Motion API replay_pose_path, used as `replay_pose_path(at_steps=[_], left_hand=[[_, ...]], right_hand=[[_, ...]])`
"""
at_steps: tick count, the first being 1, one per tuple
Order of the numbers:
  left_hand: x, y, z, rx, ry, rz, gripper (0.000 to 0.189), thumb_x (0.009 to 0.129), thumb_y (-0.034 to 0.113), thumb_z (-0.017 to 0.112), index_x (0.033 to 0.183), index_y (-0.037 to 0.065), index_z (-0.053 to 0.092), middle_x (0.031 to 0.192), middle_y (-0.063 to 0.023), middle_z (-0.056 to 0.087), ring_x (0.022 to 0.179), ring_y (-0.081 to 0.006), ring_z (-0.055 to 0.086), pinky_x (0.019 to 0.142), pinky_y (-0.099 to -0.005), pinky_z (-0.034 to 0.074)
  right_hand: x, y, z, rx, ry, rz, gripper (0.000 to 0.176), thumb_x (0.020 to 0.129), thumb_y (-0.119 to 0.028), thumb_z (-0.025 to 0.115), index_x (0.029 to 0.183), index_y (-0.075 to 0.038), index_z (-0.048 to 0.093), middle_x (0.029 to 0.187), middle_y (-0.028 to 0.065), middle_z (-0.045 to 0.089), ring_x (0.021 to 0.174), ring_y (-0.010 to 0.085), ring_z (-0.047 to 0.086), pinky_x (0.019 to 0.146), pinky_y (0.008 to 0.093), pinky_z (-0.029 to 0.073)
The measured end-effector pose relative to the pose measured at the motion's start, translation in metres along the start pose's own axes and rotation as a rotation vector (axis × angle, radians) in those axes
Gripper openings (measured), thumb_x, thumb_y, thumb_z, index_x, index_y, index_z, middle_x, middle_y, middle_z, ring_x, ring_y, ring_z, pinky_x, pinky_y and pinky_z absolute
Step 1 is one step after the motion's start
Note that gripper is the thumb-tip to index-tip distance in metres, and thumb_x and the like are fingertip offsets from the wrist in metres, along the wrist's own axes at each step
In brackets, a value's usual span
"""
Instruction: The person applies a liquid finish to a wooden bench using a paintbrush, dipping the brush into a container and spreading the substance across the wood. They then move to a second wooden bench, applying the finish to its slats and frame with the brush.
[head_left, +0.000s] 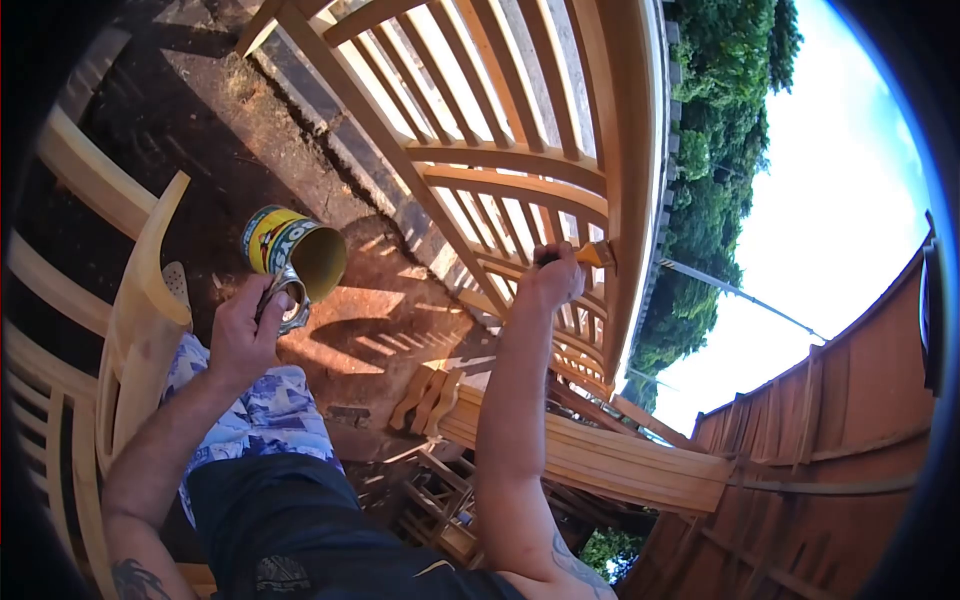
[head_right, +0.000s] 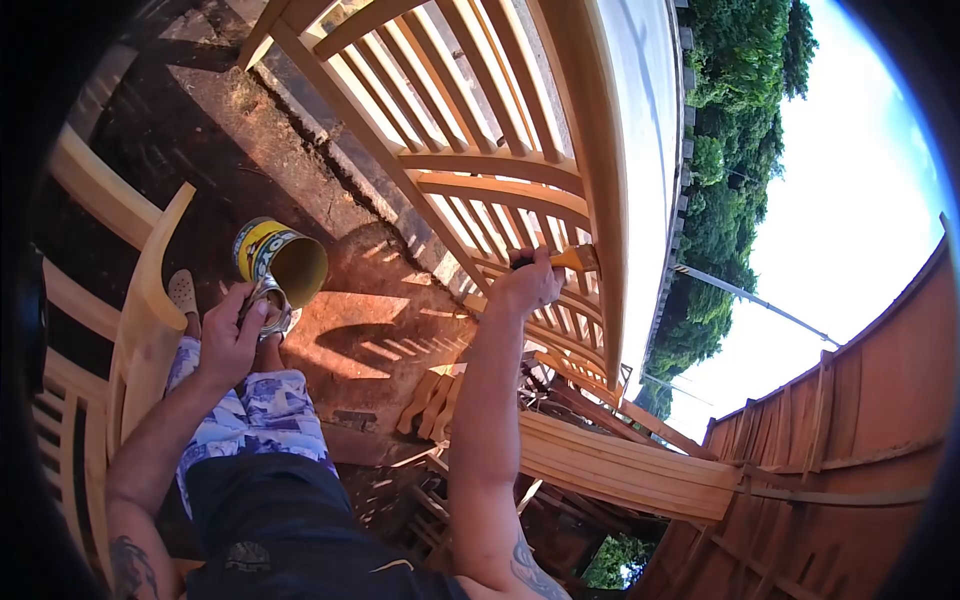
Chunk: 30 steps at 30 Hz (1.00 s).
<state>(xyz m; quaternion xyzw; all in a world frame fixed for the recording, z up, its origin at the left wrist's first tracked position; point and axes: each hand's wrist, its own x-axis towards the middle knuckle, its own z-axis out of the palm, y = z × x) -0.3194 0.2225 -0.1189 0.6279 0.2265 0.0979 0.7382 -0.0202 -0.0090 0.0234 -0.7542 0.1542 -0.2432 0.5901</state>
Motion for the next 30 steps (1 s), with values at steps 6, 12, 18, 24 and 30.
replay_pose_path(at_steps=[6, 12, 18, 24, 30], left_hand=[[-0.003, 0.003, 0.000, 0.027, -0.043, -0.022, 0.014, 0.098, 0.012, 0.058, 0.106, 0.000, 0.061, 0.083, -0.0124, 0.070, 0.075, -0.0206, 0.070, 0.068, -0.0331, 0.053], [-0.007, 0.006, 0.007, 0.055, -0.133, -0.041, 0.017, 0.099, 0.013, 0.057, 0.108, -0.002, 0.062, 0.086, -0.0133, 0.072, 0.079, -0.0208, 0.071, 0.071, -0.0326, 0.054], [-0.020, 0.001, 0.036, 0.103, -0.150, -0.046, 0.021, 0.100, 0.013, 0.057, 0.112, -0.002, 0.062, 0.088, -0.0152, 0.073, 0.083, -0.0217, 0.073, 0.073, -0.0329, 0.054], [-0.035, -0.025, 0.105, 0.201, -0.197, -0.007, 0.019, 0.101, 0.011, 0.055, 0.113, -0.002, 0.062, 0.087, -0.0131, 0.074, 0.080, -0.0186, 0.073, 0.072, -0.0313, 0.055], [-0.051, -0.050, 0.213, 0.189, -0.182, -0.006, 0.020, 0.101, 0.009, 0.055, 0.114, -0.004, 0.062, 0.087, -0.0123, 0.074, 0.081, -0.0150, 0.071, 0.073, -0.0293, 0.054]], right_hand=[[-0.125, -0.042, 0.123, 0.003, -0.472, -0.003, 0.027, 0.096, -0.004, 0.052, 0.122, 0.003, 0.049, 0.078, 0.0070, 0.055, 0.059, 0.0125, 0.050, 0.054, 0.0280, 0.044], [-0.076, -0.021, 0.066, -0.209, -0.548, -0.116, 0.032, 0.097, -0.004, 0.053, 0.128, 0.001, 0.058, 0.092, 0.0037, 0.056, 0.069, 0.0090, 0.050, 0.061, 0.0258, 0.043], [0.055, 0.031, -0.116, -0.138, -0.244, -0.094, 0.019, 0.087, 0.001, 0.063, 0.106, 0.000, 0.066, 0.081, 0.0008, 0.060, 0.067, 0.0101, 0.053, 0.061, 0.0232, 0.042], [0.146, 0.082, -0.244, -0.036, -0.117, -0.031, 0.025, 0.087, 0.007, 0.064, 0.111, 0.001, 0.066, 0.088, 0.0026, 0.064, 0.069, 0.0115, 0.056, 0.061, 0.0237, 0.044], [0.226, 0.123, -0.340, -0.114, -0.114, -0.110, 0.021, 0.088, 0.006, 0.063, 0.108, 0.000, 0.066, 0.087, 0.0029, 0.063, 0.071, 0.0131, 0.059, 0.064, 0.0242, 0.046]])
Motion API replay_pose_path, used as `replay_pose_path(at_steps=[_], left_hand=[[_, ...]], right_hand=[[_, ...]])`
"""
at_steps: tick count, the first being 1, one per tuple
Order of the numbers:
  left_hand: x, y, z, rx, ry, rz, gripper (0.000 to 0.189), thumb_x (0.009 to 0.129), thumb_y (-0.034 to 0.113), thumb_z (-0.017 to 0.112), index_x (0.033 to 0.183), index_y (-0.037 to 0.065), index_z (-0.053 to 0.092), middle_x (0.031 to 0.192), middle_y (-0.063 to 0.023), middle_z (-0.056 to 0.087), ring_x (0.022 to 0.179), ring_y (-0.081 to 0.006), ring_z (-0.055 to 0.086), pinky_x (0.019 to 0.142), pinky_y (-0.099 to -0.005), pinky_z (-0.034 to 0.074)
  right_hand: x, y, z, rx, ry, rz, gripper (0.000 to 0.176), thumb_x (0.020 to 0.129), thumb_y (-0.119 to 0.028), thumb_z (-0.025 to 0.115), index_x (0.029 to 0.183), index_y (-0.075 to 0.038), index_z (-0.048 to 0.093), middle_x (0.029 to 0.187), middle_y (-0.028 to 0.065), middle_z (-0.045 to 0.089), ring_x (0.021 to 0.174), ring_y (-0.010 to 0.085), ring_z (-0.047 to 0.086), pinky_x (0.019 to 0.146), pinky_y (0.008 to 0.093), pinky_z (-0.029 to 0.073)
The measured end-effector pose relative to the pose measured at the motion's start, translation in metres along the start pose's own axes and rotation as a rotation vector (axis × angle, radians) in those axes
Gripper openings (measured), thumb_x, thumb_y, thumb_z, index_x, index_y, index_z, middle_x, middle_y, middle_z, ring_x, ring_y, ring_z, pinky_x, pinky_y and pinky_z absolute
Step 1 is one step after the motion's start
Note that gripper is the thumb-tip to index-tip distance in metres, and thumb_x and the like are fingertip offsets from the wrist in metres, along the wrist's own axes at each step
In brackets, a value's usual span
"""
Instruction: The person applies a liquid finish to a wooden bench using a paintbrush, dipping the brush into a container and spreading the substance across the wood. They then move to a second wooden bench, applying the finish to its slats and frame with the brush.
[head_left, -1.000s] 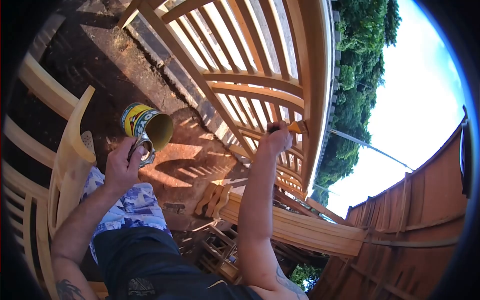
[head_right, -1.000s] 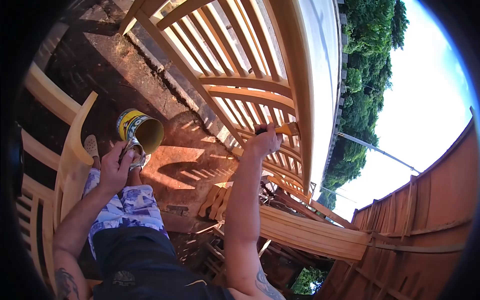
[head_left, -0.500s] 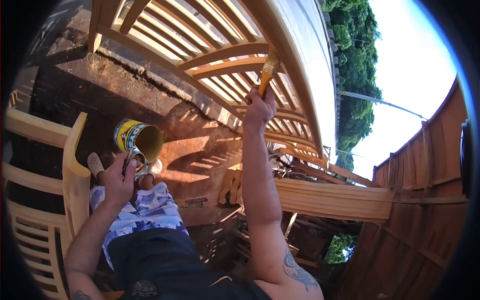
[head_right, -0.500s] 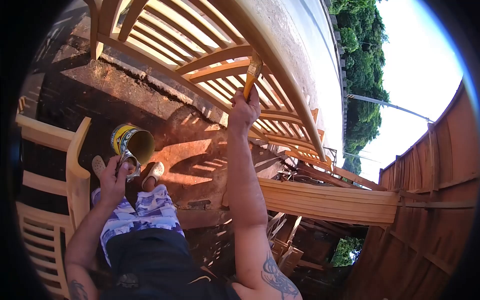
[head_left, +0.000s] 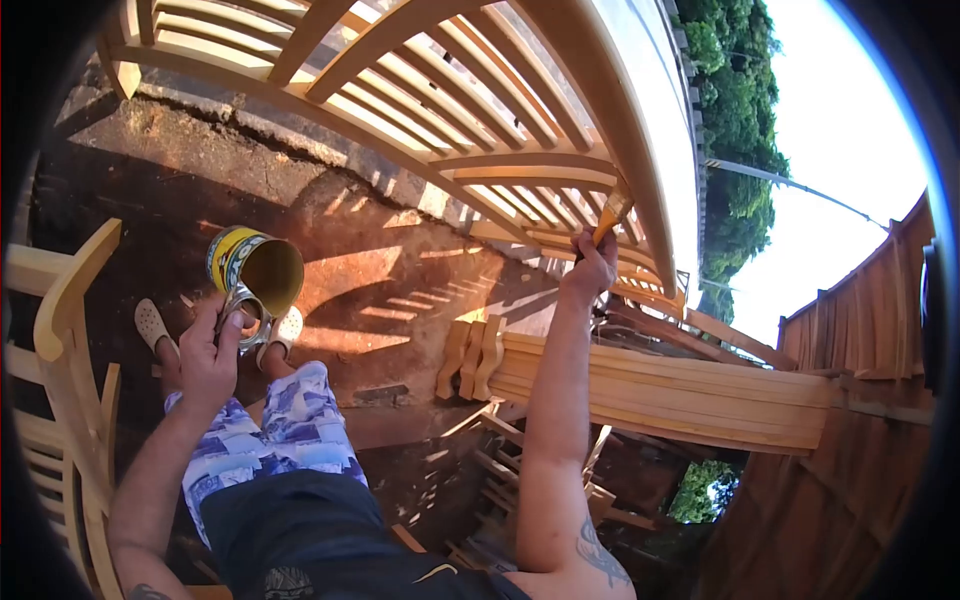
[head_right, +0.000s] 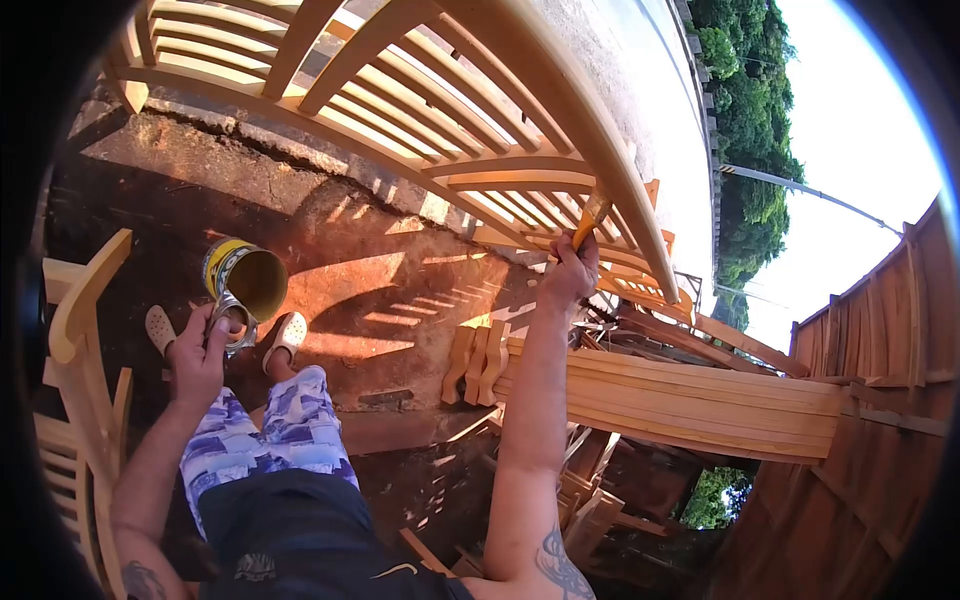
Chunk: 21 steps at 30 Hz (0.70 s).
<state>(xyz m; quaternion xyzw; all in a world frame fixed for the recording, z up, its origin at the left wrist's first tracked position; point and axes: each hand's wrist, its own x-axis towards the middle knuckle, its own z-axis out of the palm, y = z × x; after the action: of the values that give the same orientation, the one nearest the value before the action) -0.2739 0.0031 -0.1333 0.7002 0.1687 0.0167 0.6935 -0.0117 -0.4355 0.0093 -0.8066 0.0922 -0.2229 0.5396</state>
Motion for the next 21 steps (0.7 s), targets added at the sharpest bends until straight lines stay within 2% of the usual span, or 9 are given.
replay_pose_path(at_steps=[3, 6, 7, 10, 11, 14, 15, 18, 21], left_hand=[[0.008, 0.011, 0.052, -0.040, -0.011, -0.012, 0.021, 0.101, 0.009, 0.055, 0.115, -0.004, 0.062, 0.089, -0.0101, 0.073, 0.082, -0.0129, 0.069, 0.074, -0.0283, 0.054], [0.012, 0.005, 0.093, -0.157, -0.008, -0.035, 0.021, 0.102, 0.011, 0.055, 0.116, -0.003, 0.062, 0.090, -0.0078, 0.073, 0.082, -0.0109, 0.068, 0.074, -0.0269, 0.054], [0.014, 0.006, 0.102, -0.190, -0.017, -0.049, 0.020, 0.102, 0.011, 0.055, 0.116, -0.002, 0.062, 0.090, -0.0076, 0.073, 0.082, -0.0105, 0.068, 0.074, -0.0266, 0.054], [0.018, 0.002, 0.120, -0.256, -0.029, -0.062, 0.018, 0.102, 0.010, 0.056, 0.114, -0.001, 0.062, 0.090, -0.0075, 0.072, 0.082, -0.0099, 0.068, 0.073, -0.0263, 0.054], [0.019, 0.002, 0.124, -0.263, -0.024, -0.050, 0.018, 0.102, 0.010, 0.056, 0.114, -0.001, 0.062, 0.090, -0.0076, 0.072, 0.082, -0.0100, 0.068, 0.073, -0.0264, 0.054], [0.022, 0.005, 0.126, -0.259, -0.049, -0.041, 0.018, 0.102, 0.010, 0.057, 0.114, -0.002, 0.062, 0.088, -0.0082, 0.072, 0.082, -0.0111, 0.069, 0.072, -0.0267, 0.054], [0.023, 0.006, 0.125, -0.240, -0.058, -0.029, 0.018, 0.101, 0.010, 0.057, 0.114, -0.002, 0.062, 0.088, -0.0084, 0.072, 0.082, -0.0114, 0.070, 0.072, -0.0267, 0.054], [0.017, 0.011, 0.120, -0.219, -0.065, -0.042, 0.018, 0.101, 0.010, 0.057, 0.114, -0.002, 0.062, 0.087, -0.0092, 0.073, 0.082, -0.0126, 0.071, 0.072, -0.0269, 0.055], [0.013, 0.013, 0.108, -0.212, -0.076, -0.069, 0.018, 0.101, 0.010, 0.057, 0.113, -0.002, 0.062, 0.089, -0.0101, 0.074, 0.083, -0.0143, 0.072, 0.073, -0.0273, 0.055]], right_hand=[[0.024, 0.021, -0.041, -0.014, 0.041, 0.035, 0.020, 0.088, 0.008, 0.061, 0.105, 0.000, 0.065, 0.085, 0.0033, 0.063, 0.070, 0.0133, 0.058, 0.067, 0.0268, 0.049], [0.040, 0.053, -0.085, 0.107, 0.185, 0.157, 0.024, 0.089, 0.008, 0.059, 0.111, -0.001, 0.062, 0.083, 0.0029, 0.061, 0.068, 0.0144, 0.058, 0.065, 0.0273, 0.049], [0.043, 0.064, -0.099, 0.074, 0.243, 0.202, 0.025, 0.091, 0.005, 0.058, 0.114, -0.004, 0.061, 0.087, 0.0060, 0.064, 0.070, 0.0173, 0.060, 0.063, 0.0260, 0.048], [0.054, 0.086, -0.116, 0.153, 0.424, 0.369, 0.018, 0.092, 0.003, 0.057, 0.108, -0.006, 0.060, 0.084, 0.0076, 0.064, 0.067, 0.0191, 0.061, 0.059, 0.0264, 0.048], [0.062, 0.086, -0.121, 0.175, 0.427, 0.414, 0.009, 0.092, 0.005, 0.056, 0.091, -0.004, 0.056, 0.080, 0.0081, 0.063, 0.063, 0.0176, 0.059, 0.056, 0.0296, 0.050], [0.075, 0.069, -0.087, 0.103, 0.369, 0.342, 0.006, 0.093, 0.001, 0.060, 0.090, -0.003, 0.056, 0.081, 0.0091, 0.064, 0.064, 0.0176, 0.061, 0.058, 0.0291, 0.052], [0.068, 0.048, -0.058, 0.112, 0.309, 0.207, 0.010, 0.094, -0.003, 0.063, 0.089, -0.001, 0.055, 0.081, 0.0107, 0.064, 0.069, 0.0176, 0.063, 0.059, 0.0284, 0.052], [0.041, -0.003, 0.022, 0.265, 0.318, 0.162, 0.009, 0.095, -0.003, 0.062, 0.092, 0.001, 0.054, 0.080, 0.0119, 0.064, 0.069, 0.0173, 0.062, 0.058, 0.0275, 0.051], [0.009, -0.016, 0.070, 0.210, 0.283, 0.101, 0.014, 0.095, -0.005, 0.063, 0.101, 0.002, 0.053, 0.080, 0.0119, 0.064, 0.067, 0.0174, 0.062, 0.059, 0.0273, 0.052]])
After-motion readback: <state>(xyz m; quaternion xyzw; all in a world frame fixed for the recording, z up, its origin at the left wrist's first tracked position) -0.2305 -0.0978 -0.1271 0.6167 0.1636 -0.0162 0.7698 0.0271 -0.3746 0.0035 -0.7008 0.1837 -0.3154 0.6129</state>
